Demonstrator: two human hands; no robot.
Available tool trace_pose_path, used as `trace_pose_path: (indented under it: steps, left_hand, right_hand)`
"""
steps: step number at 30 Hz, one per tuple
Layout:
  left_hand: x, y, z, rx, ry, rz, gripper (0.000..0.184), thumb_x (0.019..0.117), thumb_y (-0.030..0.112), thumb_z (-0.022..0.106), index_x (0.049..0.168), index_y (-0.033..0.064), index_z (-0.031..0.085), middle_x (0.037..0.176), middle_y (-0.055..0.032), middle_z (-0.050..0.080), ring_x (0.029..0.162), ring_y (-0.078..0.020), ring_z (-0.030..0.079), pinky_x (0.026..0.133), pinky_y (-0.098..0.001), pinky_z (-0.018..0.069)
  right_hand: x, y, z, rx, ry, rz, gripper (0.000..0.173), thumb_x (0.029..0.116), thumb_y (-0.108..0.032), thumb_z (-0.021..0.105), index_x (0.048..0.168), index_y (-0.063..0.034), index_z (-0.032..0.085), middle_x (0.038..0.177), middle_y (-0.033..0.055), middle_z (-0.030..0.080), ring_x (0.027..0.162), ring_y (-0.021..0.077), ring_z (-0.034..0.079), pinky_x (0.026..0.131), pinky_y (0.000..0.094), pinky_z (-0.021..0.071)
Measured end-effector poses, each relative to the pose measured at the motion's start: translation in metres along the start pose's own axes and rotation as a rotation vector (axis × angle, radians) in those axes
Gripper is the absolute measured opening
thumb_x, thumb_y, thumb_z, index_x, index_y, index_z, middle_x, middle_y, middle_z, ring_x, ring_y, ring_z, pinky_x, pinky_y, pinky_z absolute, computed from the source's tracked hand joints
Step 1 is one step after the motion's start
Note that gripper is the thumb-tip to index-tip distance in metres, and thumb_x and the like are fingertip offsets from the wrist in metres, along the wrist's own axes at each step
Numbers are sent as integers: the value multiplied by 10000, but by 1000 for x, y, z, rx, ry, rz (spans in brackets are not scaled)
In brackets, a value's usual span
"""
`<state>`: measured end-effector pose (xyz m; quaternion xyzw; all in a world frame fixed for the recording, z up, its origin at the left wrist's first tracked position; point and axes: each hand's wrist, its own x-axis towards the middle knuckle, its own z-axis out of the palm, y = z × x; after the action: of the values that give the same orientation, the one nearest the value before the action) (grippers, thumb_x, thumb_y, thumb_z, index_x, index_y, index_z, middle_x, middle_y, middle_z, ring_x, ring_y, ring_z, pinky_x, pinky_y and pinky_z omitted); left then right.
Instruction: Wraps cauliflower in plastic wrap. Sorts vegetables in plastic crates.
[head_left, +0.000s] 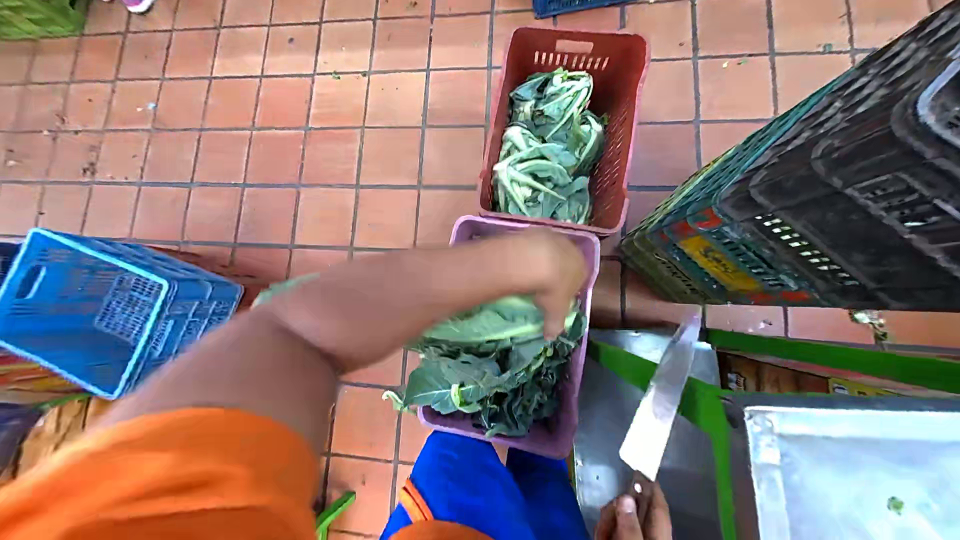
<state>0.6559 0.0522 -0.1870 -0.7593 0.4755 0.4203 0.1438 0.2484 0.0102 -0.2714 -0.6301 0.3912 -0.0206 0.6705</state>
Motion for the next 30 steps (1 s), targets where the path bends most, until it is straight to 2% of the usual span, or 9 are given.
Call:
trace_pose_path:
  steps: [3, 7, 11, 14, 17, 19, 21, 25, 30]
  left_hand:
    - [102, 36, 143, -168, -142, -19, 633, 738, 461, 880, 1157, 17, 711, 1191, -232, 675, 1101, -439, 644, 872, -689, 510]
    - [135, 30, 257, -411, 111, 23, 818, 811, 494, 828, 1468, 102, 538, 1503, -155, 519, 1360, -395, 512, 1073, -640, 454]
    - [85, 0, 268, -417, 249, -97, 931, 766, 655, 792, 1501, 155, 515, 1551, -126, 487, 1460, -381, 406, 1166, -682, 309]
    - [71, -3, 281, -392, 217, -89, 729, 916, 523, 719, 1527, 201, 485, 1581, -133, 440, 1371, -419, 498, 1019, -661, 481]
    - [72, 2, 278, -450, 284, -131, 521, 991, 388, 661, 1434, 132, 562, 1488, -120, 539, 1283, -380, 585, 993, -601, 524]
    - [71, 9, 281, -459, 302, -156, 536, 987, 375, 672, 1427, 93, 557, 1463, -138, 556, 1293, -371, 580, 1018, -584, 515]
    - [73, 15, 285, -423, 315, -159, 561, 977, 377, 680, 1440, 89, 548, 1449, -144, 558, 1316, -358, 564, 1033, -568, 513]
    - [76, 8, 279, -519, 308, -48, 515, 980, 347, 665, 1443, 139, 578, 1380, -142, 619, 1259, -326, 615, 1048, -557, 504]
    - [87, -47, 230, -736, 517, -248, 580, 990, 465, 636, 1492, 191, 539, 1477, -136, 560, 1368, -353, 525, 1108, -643, 414]
  right_hand:
    - [4, 12, 13, -123, 68, 94, 533, 1046, -141, 475, 1509, 56, 300, 825, 59, 636, 559, 124, 606, 478, 296, 544]
    - [16, 45, 20, -248, 53, 120, 501, 970, -111, 559, 1428, 34, 419, 973, 81, 681, 577, 146, 618, 478, 320, 552]
    - [21, 82, 27, -546, -39, 128, 466, 1006, -265, 574, 1405, -40, 492, 889, 68, 654, 708, 172, 633, 659, 413, 573]
    - [38, 60, 44, -596, -49, 63, 422, 1033, -250, 582, 1398, -47, 524, 862, 122, 658, 709, 248, 647, 658, 494, 571]
    - [60, -4, 58, -382, 201, -445, 393, 1058, -248, 529, 1399, -62, 468, 881, 46, 617, 618, 134, 591, 539, 342, 558]
    - [66, 6, 71, -396, 288, -528, 339, 1073, -288, 506, 1343, -90, 448, 937, 53, 628, 678, 129, 626, 613, 330, 587]
    - [64, 71, 81, -696, 107, -249, 448, 1067, -254, 492, 1420, 19, 451, 1111, 195, 669, 909, 297, 700, 837, 499, 599]
    - [70, 141, 87, -838, -154, 278, 414, 1061, -256, 531, 1393, -13, 488, 1051, 229, 697, 945, 391, 709, 837, 585, 569]
    - [71, 134, 65, -438, -236, 542, 398, 1077, -392, 495, 1371, -127, 463, 767, 118, 571, 506, 228, 527, 485, 408, 491]
